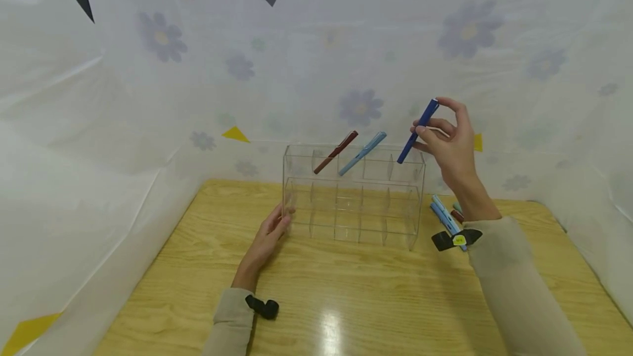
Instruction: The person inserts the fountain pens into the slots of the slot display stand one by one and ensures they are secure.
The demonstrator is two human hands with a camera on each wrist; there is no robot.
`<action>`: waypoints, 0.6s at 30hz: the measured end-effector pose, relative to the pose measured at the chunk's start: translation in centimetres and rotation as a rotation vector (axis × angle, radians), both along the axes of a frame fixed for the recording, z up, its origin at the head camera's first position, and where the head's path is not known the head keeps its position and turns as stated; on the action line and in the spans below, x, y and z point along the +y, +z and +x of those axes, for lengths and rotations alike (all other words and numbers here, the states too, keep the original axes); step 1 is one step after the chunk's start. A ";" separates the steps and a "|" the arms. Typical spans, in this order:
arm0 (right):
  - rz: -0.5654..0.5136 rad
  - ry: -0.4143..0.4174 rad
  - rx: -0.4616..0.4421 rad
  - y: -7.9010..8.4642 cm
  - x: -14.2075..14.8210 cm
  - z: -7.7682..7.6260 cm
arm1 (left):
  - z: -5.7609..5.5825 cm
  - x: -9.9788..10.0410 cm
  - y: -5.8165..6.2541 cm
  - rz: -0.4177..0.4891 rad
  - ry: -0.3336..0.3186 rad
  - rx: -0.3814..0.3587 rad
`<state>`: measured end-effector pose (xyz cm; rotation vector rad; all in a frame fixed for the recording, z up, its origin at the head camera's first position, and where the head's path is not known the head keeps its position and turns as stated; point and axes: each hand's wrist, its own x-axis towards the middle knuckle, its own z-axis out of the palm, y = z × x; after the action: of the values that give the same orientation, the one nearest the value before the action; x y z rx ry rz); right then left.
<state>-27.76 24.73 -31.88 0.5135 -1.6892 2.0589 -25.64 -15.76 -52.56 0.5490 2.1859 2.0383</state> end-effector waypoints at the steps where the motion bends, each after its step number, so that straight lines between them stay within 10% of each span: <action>1: -0.001 -0.005 0.003 0.0 -0.1 -0.1 | 0.0 0.0 0.0 -0.002 0.001 0.002; 18: -0.025 -0.044 -0.013 0.4 -1.4 -1.5 | 0.1 -0.2 0.1 0.017 -0.002 0.001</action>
<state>-29.28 23.32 -31.52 0.4523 -1.6651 2.0539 -25.53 -15.93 -52.45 0.5535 2.1698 2.0574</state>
